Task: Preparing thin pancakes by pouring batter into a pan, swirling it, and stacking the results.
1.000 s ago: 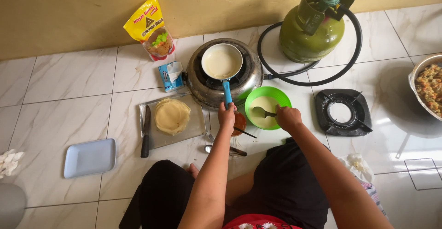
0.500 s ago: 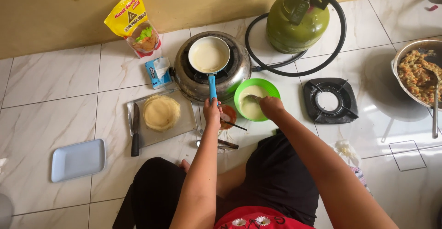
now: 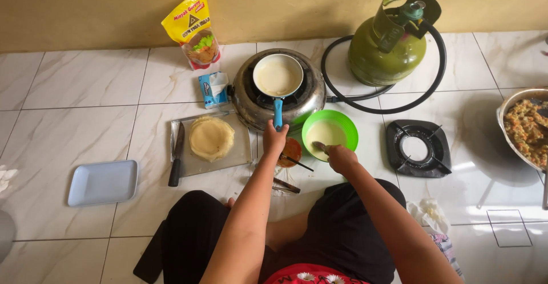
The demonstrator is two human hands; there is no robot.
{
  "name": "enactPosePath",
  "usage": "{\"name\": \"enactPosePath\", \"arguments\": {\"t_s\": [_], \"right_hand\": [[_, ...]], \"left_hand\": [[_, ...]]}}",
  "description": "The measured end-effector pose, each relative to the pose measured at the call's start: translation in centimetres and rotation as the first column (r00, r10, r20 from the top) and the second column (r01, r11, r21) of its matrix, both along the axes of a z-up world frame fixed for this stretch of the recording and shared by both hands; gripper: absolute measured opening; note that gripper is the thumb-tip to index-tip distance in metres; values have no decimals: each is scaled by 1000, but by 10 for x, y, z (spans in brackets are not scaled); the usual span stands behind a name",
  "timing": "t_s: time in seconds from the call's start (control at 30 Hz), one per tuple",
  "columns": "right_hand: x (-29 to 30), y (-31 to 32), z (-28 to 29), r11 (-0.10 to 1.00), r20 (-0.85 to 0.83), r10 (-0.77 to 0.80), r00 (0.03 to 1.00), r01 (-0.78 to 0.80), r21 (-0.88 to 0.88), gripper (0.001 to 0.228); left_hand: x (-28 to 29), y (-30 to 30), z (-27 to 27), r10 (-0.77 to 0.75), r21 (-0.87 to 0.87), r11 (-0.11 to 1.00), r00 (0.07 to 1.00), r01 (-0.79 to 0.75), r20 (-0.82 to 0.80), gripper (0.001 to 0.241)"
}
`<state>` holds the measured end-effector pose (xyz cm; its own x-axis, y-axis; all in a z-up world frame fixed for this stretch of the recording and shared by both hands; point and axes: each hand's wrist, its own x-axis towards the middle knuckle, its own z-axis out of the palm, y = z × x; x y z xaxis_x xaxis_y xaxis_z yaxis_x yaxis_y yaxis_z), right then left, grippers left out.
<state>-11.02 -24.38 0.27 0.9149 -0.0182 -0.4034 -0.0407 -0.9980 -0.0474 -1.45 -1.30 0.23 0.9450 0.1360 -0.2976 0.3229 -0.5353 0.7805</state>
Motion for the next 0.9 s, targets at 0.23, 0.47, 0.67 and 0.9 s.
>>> {"name": "enactPosePath", "arguments": {"t_s": [0.23, 0.47, 0.67, 0.9], "right_hand": [[9, 12, 57, 991, 75, -55, 996, 64, -118, 21], [-1, 22, 66, 997, -4, -33, 999, 32, -64, 23], [18, 29, 51, 996, -2, -87, 996, 87, -14, 20], [34, 8, 37, 996, -42, -41, 998, 37, -79, 20]], "left_hand": [[-13, 2, 28, -44, -11, 999, 999, 44, -22, 65], [-21, 9, 54, -70, -60, 996, 996, 67, -55, 65], [-7, 25, 55, -53, -34, 998, 993, 50, -101, 67], [20, 53, 45, -53, 109, 993, 998, 55, -24, 65]]}}
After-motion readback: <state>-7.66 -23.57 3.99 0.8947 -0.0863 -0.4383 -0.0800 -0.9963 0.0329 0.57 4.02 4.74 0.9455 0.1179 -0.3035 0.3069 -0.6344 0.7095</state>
